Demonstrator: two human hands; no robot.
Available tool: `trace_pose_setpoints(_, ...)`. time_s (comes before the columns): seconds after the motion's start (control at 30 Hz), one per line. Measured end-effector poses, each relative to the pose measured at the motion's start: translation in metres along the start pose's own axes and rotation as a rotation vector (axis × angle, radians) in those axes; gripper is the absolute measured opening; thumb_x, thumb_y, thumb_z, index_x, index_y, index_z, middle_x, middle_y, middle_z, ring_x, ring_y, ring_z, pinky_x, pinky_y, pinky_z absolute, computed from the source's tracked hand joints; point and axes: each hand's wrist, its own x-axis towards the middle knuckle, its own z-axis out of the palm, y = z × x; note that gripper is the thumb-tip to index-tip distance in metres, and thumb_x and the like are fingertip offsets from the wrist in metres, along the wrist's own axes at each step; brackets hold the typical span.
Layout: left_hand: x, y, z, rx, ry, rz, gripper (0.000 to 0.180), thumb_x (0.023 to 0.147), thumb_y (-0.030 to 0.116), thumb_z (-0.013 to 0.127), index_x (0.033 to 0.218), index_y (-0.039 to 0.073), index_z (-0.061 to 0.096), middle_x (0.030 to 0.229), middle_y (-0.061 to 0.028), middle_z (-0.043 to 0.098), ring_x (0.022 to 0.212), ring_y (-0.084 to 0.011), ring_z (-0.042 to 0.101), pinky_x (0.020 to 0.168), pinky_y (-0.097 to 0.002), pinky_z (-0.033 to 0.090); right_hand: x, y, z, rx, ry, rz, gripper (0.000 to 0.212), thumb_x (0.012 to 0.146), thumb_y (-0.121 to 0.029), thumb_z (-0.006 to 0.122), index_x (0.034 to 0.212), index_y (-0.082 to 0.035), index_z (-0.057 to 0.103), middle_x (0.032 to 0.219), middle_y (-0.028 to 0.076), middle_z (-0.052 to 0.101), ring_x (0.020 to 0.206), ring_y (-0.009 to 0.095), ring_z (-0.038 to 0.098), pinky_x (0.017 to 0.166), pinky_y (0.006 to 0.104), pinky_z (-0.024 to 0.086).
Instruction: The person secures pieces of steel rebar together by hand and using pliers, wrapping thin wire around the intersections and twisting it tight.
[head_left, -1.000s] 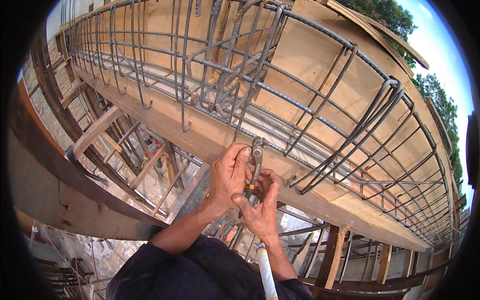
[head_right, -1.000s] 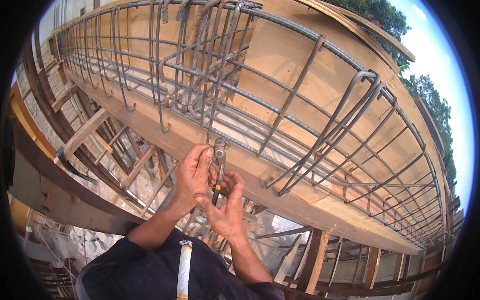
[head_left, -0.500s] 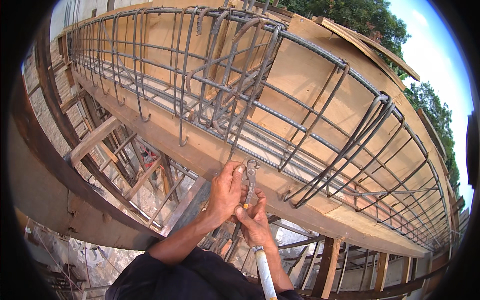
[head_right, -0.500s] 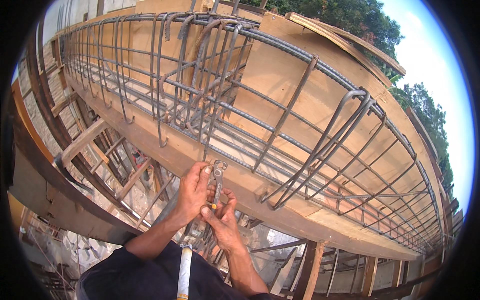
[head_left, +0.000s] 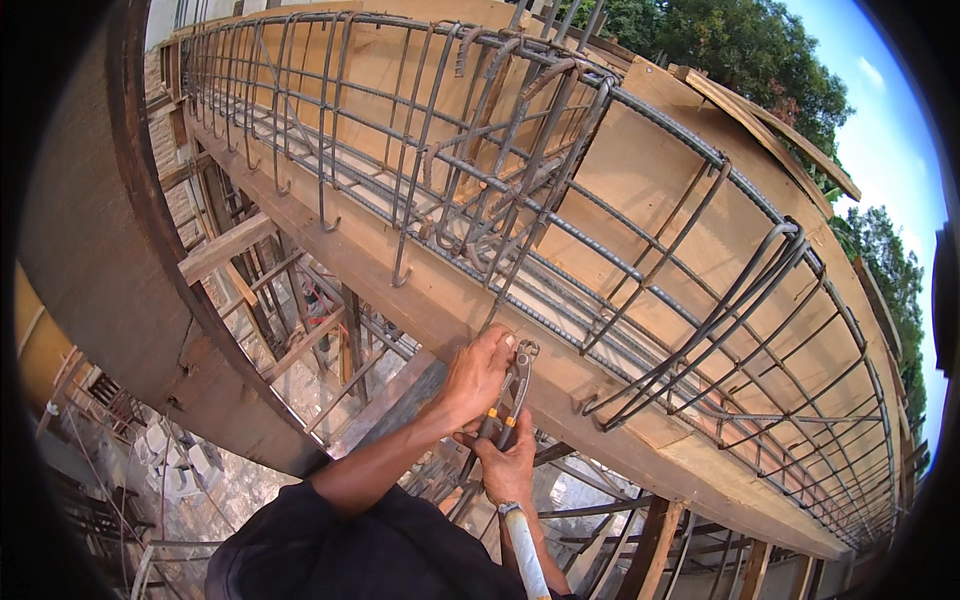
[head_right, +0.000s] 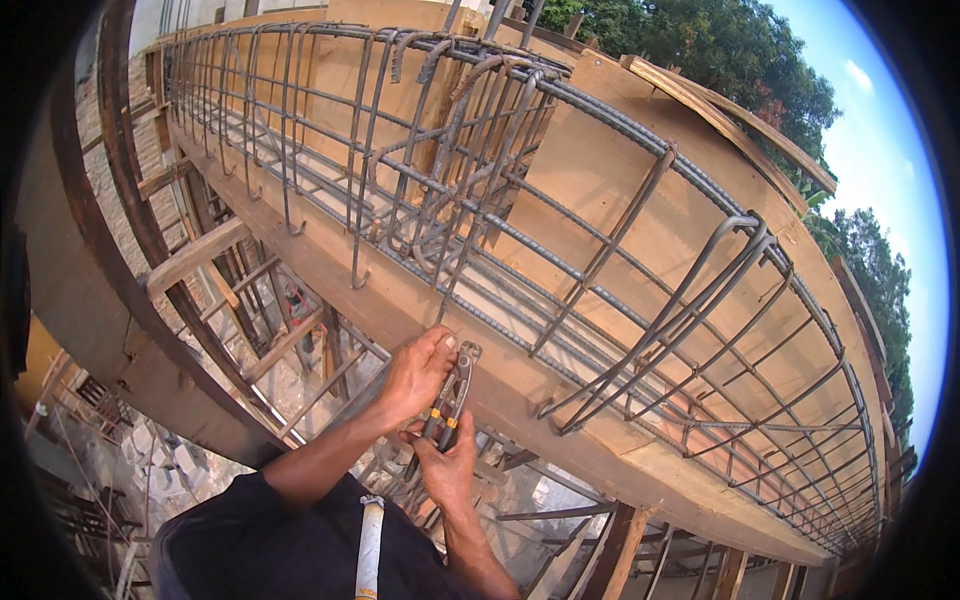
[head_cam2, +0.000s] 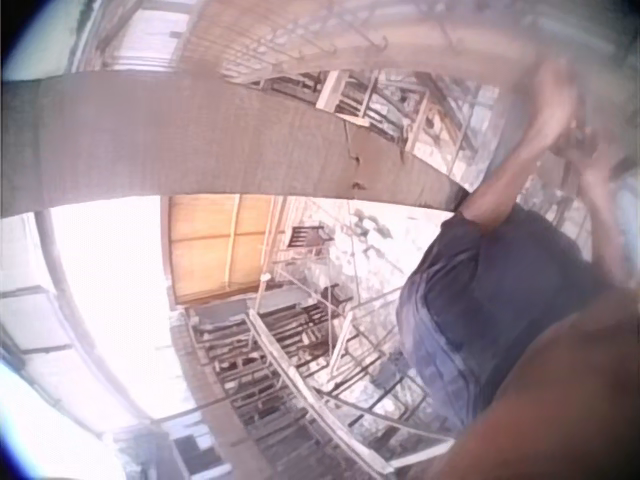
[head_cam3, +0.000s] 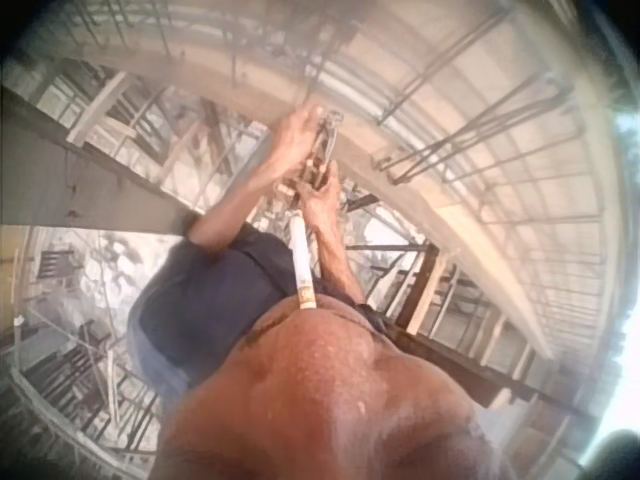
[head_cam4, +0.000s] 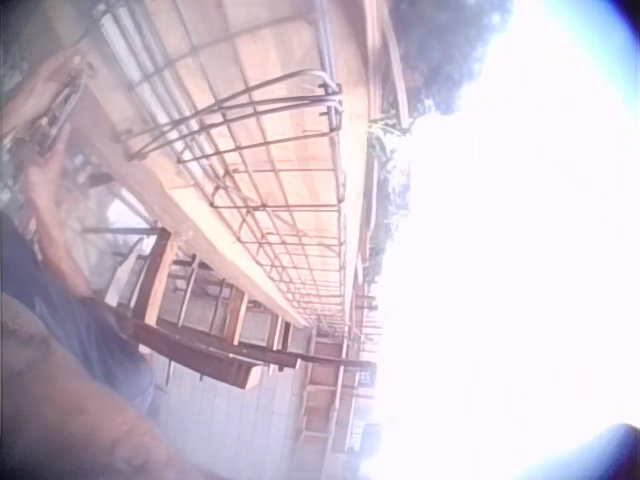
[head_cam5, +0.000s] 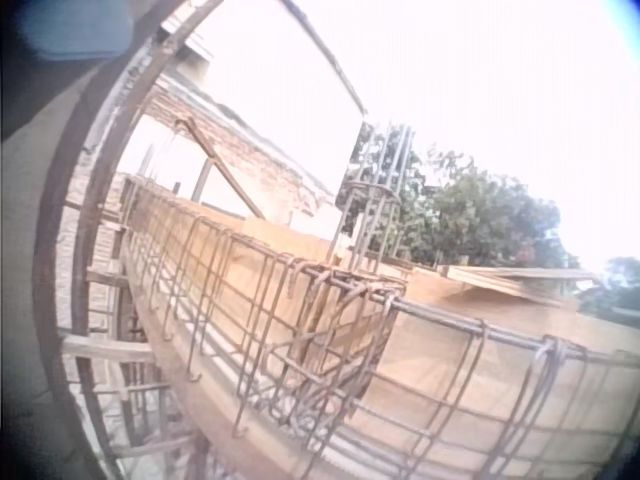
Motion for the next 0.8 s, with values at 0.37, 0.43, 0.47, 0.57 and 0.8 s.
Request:
trace_pose_setpoints(0.37, 0.043, -0.021, -0.062, -0.379, 0.572, -0.093, 0.022, 0.103, 0.026, 0.06, 0.108, 0.004, 0.058, 0.073, 0.003, 0.05, 0.069, -0.0074, 0.05, 0.058, -0.0291, 0.041, 0.003, -0.043, -0.06, 0.297, -0.268, 0.323, 0.078, 0.095, -0.009, 0.066, 0.16, -0.019, 0.025, 0.119, 0.018, 0.065, 0.081, 0.02, 0.066, 0.068, 0.0362, 0.06)
trace_pose_setpoints(0.43, 0.043, -0.028, -0.046, -0.306, 0.491, -0.104, 0.022, 0.099, 0.022, 0.067, 0.11, 0.004, 0.061, 0.07, 0.0053, 0.048, 0.064, -0.005, 0.046, 0.057, -0.0272, 0.038, 0.012, -0.035, -0.067, -0.1, -0.229, 0.192, 0.072, 0.1, -0.012, 0.064, 0.161, -0.019, 0.026, 0.118, 0.015, 0.066, 0.085, 0.019, 0.069, 0.073, 0.0354, 0.06)
trace_pose_setpoints(0.47, 0.045, -0.039, -0.037, -0.251, 0.396, -0.111, 0.022, 0.097, 0.02, 0.069, 0.111, 0.004, 0.062, 0.068, 0.0071, 0.045, 0.061, -0.0027, 0.041, 0.054, -0.0245, 0.034, 0.02, -0.032, -0.069, -0.205, -0.186, 0.166, 0.071, 0.1, -0.011, 0.063, 0.161, -0.019, 0.027, 0.118, 0.014, 0.066, 0.087, 0.018, 0.069, 0.074, 0.0348, 0.06)
trace_pose_setpoints(0.57, 0.043, -0.043, -0.027, -0.197, 0.23, -0.185, 0.029, 0.092, 0.016, 0.076, 0.116, 0.002, 0.069, 0.063, 0.01, 0.042, 0.057, -0.0004, 0.036, 0.052, -0.0217, 0.03, 0.044, -0.036, -0.069, -0.324, -0.199, 0.194, 0.068, 0.102, -0.012, 0.061, 0.161, -0.016, 0.027, 0.118, 0.012, 0.067, 0.09, 0.016, 0.069, 0.076, 0.0323, 0.06)
trace_pose_setpoints(0.8, 0.05, -0.065, -0.017, -0.448, 0.128, -0.094, 0.034, 0.096, 0.017, 0.073, 0.121, -0.005, 0.068, 0.088, -0.0004, 0.068, 0.076, -0.0041, 0.056, 0.068, -0.0212, 0.046, 0.074, -0.068, -0.052, -0.537, -0.283, 0.268, 0.068, 0.101, -0.013, 0.062, 0.161, -0.02, 0.029, 0.112, 0.009, 0.069, 0.092, 0.016, 0.068, 0.081, 0.0317, 0.059)
